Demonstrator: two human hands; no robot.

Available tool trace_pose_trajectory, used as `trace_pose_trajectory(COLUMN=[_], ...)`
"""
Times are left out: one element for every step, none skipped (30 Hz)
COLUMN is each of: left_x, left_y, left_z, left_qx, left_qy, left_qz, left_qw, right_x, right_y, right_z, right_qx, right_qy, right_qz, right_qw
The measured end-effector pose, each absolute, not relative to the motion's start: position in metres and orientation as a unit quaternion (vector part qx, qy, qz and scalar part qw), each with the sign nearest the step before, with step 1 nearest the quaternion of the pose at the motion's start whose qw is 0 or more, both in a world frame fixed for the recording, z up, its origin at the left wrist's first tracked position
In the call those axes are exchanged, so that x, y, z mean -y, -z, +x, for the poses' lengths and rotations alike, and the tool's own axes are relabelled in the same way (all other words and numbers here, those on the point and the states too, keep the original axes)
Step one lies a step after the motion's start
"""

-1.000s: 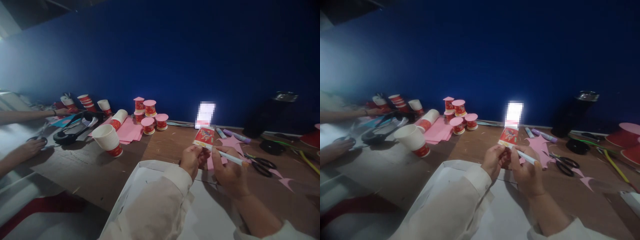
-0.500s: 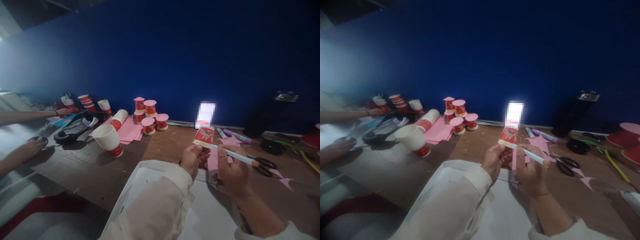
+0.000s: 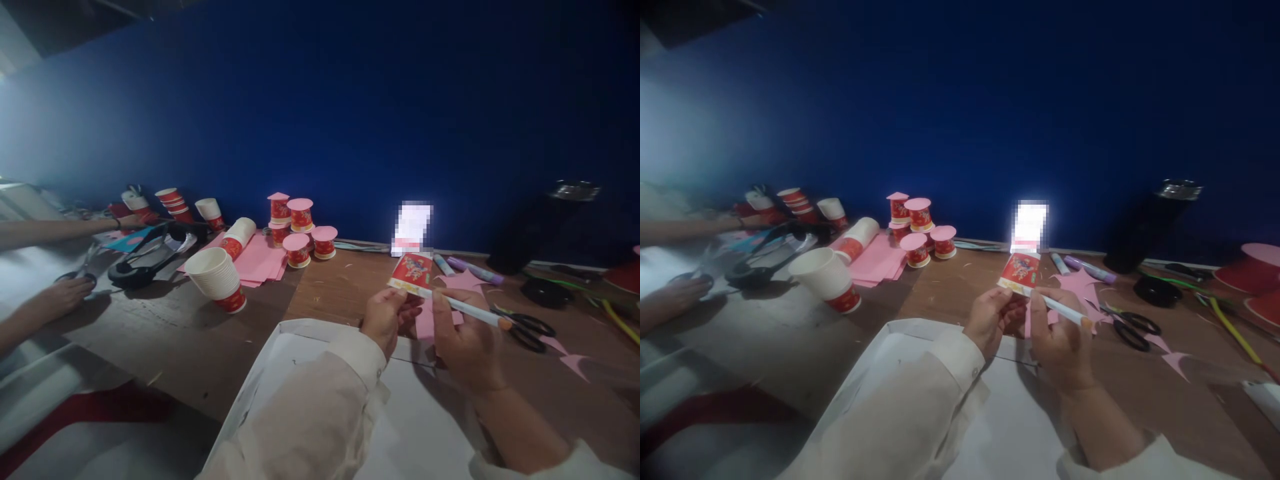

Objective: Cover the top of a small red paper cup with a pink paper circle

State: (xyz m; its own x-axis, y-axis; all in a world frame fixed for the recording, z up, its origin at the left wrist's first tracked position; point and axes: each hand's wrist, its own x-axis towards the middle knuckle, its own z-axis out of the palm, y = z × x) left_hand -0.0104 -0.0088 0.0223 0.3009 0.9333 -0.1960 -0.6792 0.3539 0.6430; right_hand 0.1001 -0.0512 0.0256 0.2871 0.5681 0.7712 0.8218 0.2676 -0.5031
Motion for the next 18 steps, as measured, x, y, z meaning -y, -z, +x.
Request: trace_pose_trajectory(left_x=[0.0089, 0.0088, 0.0087, 0.0086, 0.0084, 0.0083, 0.0083, 0.0083, 0.0085, 0.0087, 0.0090, 0.0092, 0.0094, 0.0094, 0.0094, 0.0093, 0.0091, 0.0090], left_y=[-0.0225, -0.0225, -0.0223, -0.0219, -0.0213, -0.0208, -0.0203, -0.0200, -0.0197, -0.0197, -0.0197, -0.0199, -0.0201, -0.0203, -0.0205, -0.0206, -0.0207, -0.0207], left_z=[-0.0105, -0.0105, -0.0105, -0.0104, -0.0103, -0.0103, -0.0102, -0.0102, -0.0102, -0.0102, -0.0102, -0.0103, -0.0103, -0.0102, -0.0102, -0.0102, -0.0101, -0.0102], left_qx=[-0.278, -0.277, -0.274, -0.272, -0.270, -0.268, -0.267, -0.265, -0.265, -0.264, -0.263, -0.264, -0.264, -0.265, -0.266, -0.268, -0.269, -0.270], left_qy=[-0.523, -0.525, -0.527, -0.528, -0.528, -0.529, -0.529, -0.530, -0.529, -0.529, -0.527, -0.526, -0.526, -0.528, -0.530, -0.532, -0.534, -0.537], left_qz=[0.228, 0.230, 0.232, 0.234, 0.236, 0.237, 0.237, 0.236, 0.236, 0.236, 0.236, 0.237, 0.236, 0.235, 0.235, 0.233, 0.232, 0.231], left_qw=[0.773, 0.772, 0.770, 0.770, 0.770, 0.770, 0.770, 0.770, 0.771, 0.772, 0.772, 0.773, 0.773, 0.772, 0.770, 0.769, 0.767, 0.765], right_x=[0.0508, 0.0504, 0.0502, 0.0501, 0.0502, 0.0504, 0.0507, 0.0510, 0.0513, 0.0515, 0.0516, 0.0516, 0.0515, 0.0514, 0.0513, 0.0511, 0.0510, 0.0508], right_y=[-0.0253, -0.0251, -0.0251, -0.0252, -0.0255, -0.0259, -0.0264, -0.0270, -0.0276, -0.0281, -0.0285, -0.0288, -0.0288, -0.0287, -0.0284, -0.0280, -0.0275, -0.0270], right_z=[0.1004, 0.1006, 0.1006, 0.1005, 0.1002, 0.0998, 0.0994, 0.0989, 0.0985, 0.0981, 0.0979, 0.0977, 0.0978, 0.0980, 0.0984, 0.0989, 0.0995, 0.1001], right_qx=[0.586, 0.584, 0.582, 0.581, 0.579, 0.577, 0.578, 0.582, 0.589, 0.596, 0.603, 0.609, 0.610, 0.607, 0.603, 0.598, 0.592, 0.586], right_qy=[0.123, 0.131, 0.138, 0.138, 0.137, 0.133, 0.129, 0.124, 0.123, 0.124, 0.126, 0.128, 0.129, 0.131, 0.133, 0.133, 0.136, 0.140], right_qz=[-0.593, -0.592, -0.592, -0.595, -0.597, -0.601, -0.603, -0.601, -0.594, -0.584, -0.574, -0.565, -0.562, -0.564, -0.570, -0.579, -0.587, -0.594], right_qw=[0.539, 0.539, 0.540, 0.538, 0.538, 0.536, 0.535, 0.533, 0.534, 0.537, 0.540, 0.542, 0.543, 0.544, 0.542, 0.539, 0.536, 0.533])
